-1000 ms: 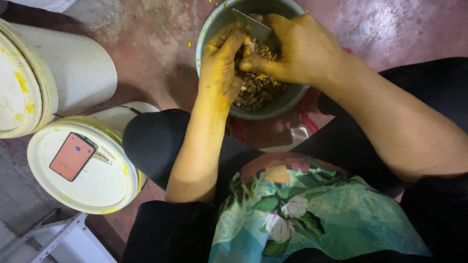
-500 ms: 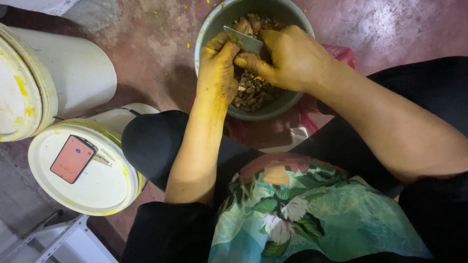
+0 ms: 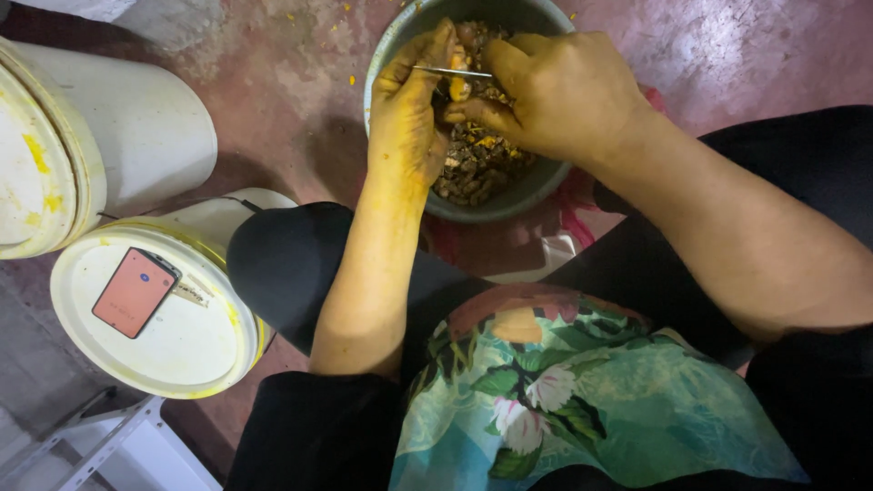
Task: Peeling and cutting turmeric roots into a bowl using a knife
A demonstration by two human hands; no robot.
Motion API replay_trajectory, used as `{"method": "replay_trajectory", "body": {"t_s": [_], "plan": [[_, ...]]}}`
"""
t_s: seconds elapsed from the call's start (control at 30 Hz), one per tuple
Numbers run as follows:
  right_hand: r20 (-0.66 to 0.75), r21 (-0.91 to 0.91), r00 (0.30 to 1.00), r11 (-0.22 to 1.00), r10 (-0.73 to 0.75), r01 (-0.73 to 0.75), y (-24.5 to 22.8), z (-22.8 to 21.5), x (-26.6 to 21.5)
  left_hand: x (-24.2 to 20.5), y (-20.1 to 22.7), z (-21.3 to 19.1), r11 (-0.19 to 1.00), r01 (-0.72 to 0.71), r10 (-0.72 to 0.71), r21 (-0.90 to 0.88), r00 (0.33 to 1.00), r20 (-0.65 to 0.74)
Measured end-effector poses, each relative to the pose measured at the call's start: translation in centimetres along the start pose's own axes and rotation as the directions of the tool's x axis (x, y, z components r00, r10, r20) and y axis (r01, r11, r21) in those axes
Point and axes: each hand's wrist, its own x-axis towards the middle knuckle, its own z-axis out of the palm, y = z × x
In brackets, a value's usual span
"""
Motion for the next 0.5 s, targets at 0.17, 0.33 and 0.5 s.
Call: {"method": "replay_trajectory", "body": {"t_s": [0.17, 0.33, 0.5], "plan": [[-0.122, -0.026, 0.992, 0.999, -0.039, 0.036, -0.1, -0.8, 0.0, -0.6, 1.0, 1.2, 0.998, 0.054, -0.052, 0.012, 0.996, -0.077], [0.090, 0.039, 0.996, 0.999, 0.027, -0.031, -0.1, -1.0, 0.5, 0.5, -1.7, -1.9, 0.994, -0.092, 0.090, 0.057, 0.995, 0.045], [-0.044, -0.085, 0.998, 0.996, -0.034, 0.030, -0.3, -0.5, 0.0, -0.2, 0.5, 0.7, 0.995, 0.037, -0.027, 0.088, 0.993, -0.114]]}}
